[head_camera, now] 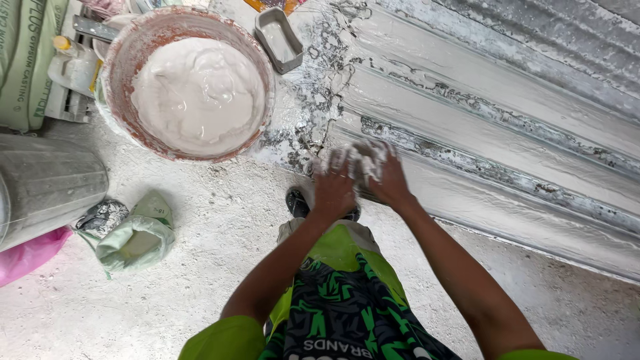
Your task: The person spreads white plaster paste by hand over long corrugated metal mold sheets, working the paste into the grooves with their fingers. They then mix more paste in a large bowl and use a plastic pot to scoop and pour paste onto the molds.
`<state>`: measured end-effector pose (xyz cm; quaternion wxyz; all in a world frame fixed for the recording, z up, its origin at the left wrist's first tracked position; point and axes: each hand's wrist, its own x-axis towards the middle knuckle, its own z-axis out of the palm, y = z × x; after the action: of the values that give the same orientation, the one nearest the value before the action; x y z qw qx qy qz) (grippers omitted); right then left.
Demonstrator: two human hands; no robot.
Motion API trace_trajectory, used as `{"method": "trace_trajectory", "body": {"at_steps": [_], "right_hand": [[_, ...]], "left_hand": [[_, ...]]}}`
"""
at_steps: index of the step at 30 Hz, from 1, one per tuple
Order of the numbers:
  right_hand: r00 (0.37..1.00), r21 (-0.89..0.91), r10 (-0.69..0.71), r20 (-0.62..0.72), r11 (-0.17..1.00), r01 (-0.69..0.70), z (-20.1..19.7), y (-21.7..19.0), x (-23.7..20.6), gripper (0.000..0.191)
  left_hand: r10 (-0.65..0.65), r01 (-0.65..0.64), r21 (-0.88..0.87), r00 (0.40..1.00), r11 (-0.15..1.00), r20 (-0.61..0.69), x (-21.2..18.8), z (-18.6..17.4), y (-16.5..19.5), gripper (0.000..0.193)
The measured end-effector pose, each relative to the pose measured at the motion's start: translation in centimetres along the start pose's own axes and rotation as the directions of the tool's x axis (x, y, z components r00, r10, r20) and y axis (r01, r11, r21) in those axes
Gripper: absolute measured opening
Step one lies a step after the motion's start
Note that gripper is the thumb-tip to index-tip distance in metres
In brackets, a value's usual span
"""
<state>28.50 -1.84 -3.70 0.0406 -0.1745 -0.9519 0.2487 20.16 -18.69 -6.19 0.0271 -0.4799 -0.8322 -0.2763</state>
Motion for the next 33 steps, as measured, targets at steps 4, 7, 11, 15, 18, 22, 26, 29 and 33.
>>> {"method": "trace_trajectory", "body": {"at_steps": [4,7,11,15,18,22,26,29,33], "right_hand": [[0.986,-0.137,-0.048,0.158,0.988,0.070,3.8,-4.1,4.7,0.077],[0.964,-0.287,0.029,0.265,0.957,0.050,5.3,-5.7,5.7,0.078],[0.989,-0.310,-0.018,0.149,0.948,0.064,5.9,-5.0,4.3,0.080],[0.993,-0.430,-0.012,0.116,0.901,0.061,5.0,-2.1,1.8,0.076],[0.992,-0.456,0.084,0.092,0.890,-0.033,3.3,0.9,-0.9,0.070],[0.991,-0.481,0.130,0.022,0.871,-0.103,-1.3,5.7,-6.0,0.071],[0.965,-0.689,0.158,0.208,0.724,0.030,-4.8,11.0,-10.7,0.077],[0.968,-0.510,0.093,0.232,0.859,0.040,-4.5,13.1,-10.8,0.082],[0.957,-0.246,-0.221,0.189,0.933,0.263,-1.5,9.7,-5.7,0.075]], "left_hand": [[-0.079,0.076,0.029,0.990,0.997,0.118,0.0,-0.8,-4.8,0.050],[-0.033,0.033,-0.020,0.999,0.999,-0.016,-0.3,-1.1,-5.8,0.050],[-0.001,0.001,-0.036,1.000,0.999,-0.006,-0.7,-1.5,-5.6,0.037],[-0.006,0.007,-0.024,0.999,1.000,0.035,-0.4,-2.1,-5.6,0.021],[-0.022,0.024,-0.021,0.996,0.999,0.086,-0.5,-1.8,-5.6,0.026],[-0.023,0.022,0.017,0.996,1.000,0.090,-0.9,-0.8,-6.2,0.026],[-0.135,0.128,0.053,0.977,0.990,0.167,-0.6,0.7,-4.0,0.026],[-0.068,0.082,-0.046,0.965,0.996,0.255,-0.4,2.5,1.7,0.034],[-0.137,0.151,-0.019,0.938,0.988,0.320,-1.6,2.0,5.1,0.039]]}}
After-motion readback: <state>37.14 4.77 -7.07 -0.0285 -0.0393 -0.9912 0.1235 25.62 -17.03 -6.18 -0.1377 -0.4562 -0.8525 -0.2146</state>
